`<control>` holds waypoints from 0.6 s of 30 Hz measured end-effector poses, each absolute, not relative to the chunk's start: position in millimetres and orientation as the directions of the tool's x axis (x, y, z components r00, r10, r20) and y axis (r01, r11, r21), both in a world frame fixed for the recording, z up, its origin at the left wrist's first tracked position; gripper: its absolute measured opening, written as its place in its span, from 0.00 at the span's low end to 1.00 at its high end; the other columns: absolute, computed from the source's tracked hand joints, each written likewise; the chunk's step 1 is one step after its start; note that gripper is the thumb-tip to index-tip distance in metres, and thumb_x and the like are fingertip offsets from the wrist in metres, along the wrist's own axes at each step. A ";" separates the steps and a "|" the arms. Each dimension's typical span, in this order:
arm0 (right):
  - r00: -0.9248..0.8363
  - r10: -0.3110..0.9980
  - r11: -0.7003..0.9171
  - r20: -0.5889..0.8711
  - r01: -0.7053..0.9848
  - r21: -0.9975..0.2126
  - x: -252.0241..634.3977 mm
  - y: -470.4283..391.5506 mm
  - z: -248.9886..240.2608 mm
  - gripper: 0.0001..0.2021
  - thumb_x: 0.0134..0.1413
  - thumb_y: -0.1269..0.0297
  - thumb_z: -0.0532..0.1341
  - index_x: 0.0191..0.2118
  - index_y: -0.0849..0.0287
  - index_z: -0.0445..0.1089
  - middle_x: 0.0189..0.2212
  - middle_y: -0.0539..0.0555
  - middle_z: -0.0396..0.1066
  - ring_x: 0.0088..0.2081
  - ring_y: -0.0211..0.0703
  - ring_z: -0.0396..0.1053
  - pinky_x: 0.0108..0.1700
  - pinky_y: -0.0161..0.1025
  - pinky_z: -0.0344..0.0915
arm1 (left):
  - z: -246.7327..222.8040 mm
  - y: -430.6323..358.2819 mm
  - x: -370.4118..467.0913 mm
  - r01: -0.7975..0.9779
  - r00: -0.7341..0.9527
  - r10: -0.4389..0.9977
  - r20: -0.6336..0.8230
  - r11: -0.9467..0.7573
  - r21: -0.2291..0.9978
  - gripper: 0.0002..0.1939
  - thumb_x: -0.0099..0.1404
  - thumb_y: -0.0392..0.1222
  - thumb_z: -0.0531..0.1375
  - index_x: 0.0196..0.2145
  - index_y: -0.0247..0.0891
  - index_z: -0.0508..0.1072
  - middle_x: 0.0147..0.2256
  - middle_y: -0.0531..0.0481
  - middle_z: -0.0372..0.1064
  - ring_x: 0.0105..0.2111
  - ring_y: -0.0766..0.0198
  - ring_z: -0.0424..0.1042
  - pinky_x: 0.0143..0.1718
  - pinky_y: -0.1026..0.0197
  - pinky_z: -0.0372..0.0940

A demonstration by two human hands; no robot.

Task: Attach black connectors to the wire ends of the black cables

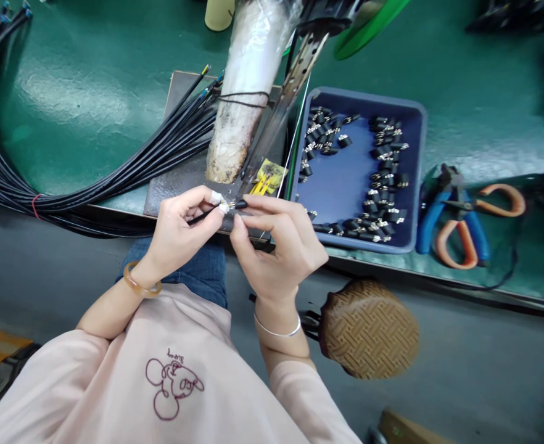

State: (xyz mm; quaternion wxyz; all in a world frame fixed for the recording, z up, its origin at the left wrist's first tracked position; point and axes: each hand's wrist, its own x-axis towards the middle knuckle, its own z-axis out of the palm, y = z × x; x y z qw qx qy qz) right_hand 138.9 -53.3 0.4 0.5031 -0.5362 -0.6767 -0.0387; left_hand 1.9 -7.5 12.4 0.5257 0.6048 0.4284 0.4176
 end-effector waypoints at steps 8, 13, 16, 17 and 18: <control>0.103 0.682 0.398 0.724 0.778 -0.486 140.1 -55.8 0.0 0.07 0.56 0.75 0.66 0.34 0.55 0.69 0.36 0.51 0.80 0.37 0.40 0.79 0.40 0.37 0.75 | 9.8 -11.0 1.0 0.125 0.293 0.952 0.086 -0.128 0.984 0.05 0.62 0.37 0.61 0.28 0.35 0.71 0.24 0.55 0.66 0.22 0.74 0.62 0.24 0.71 0.61; 0.126 0.670 0.384 0.731 0.784 -0.488 141.8 -58.5 -2.4 0.08 0.55 0.76 0.66 0.35 0.56 0.70 0.35 0.50 0.80 0.37 0.39 0.79 0.40 0.37 0.75 | 4.6 -16.5 -4.6 0.164 0.310 0.936 0.165 -0.224 0.961 0.03 0.61 0.36 0.63 0.34 0.33 0.75 0.27 0.52 0.72 0.24 0.72 0.68 0.26 0.71 0.65; 0.183 0.682 0.377 0.708 0.742 -0.555 142.8 -61.1 -4.9 0.06 0.56 0.75 0.66 0.35 0.56 0.72 0.34 0.50 0.80 0.36 0.39 0.79 0.38 0.36 0.75 | -0.8 -20.5 -10.0 0.199 0.301 0.916 0.264 -0.331 0.922 0.04 0.61 0.36 0.66 0.34 0.34 0.76 0.28 0.52 0.74 0.25 0.71 0.70 0.28 0.70 0.66; 0.234 0.690 0.363 0.685 0.707 -0.607 143.3 -61.8 -5.5 0.05 0.58 0.74 0.65 0.36 0.56 0.72 0.32 0.49 0.79 0.33 0.38 0.79 0.34 0.35 0.74 | -2.0 -21.7 -11.6 0.208 0.291 0.908 0.301 -0.368 0.906 0.04 0.61 0.37 0.66 0.32 0.34 0.76 0.28 0.52 0.74 0.26 0.71 0.70 0.28 0.69 0.66; 0.295 0.680 0.353 0.671 0.671 -0.652 143.9 -62.2 -5.7 0.04 0.60 0.72 0.64 0.36 0.56 0.72 0.30 0.48 0.78 0.29 0.36 0.77 0.28 0.33 0.72 | -2.5 -22.8 -13.0 0.216 0.282 0.902 0.328 -0.392 0.894 0.05 0.62 0.37 0.66 0.30 0.35 0.75 0.27 0.52 0.73 0.25 0.71 0.69 0.28 0.69 0.65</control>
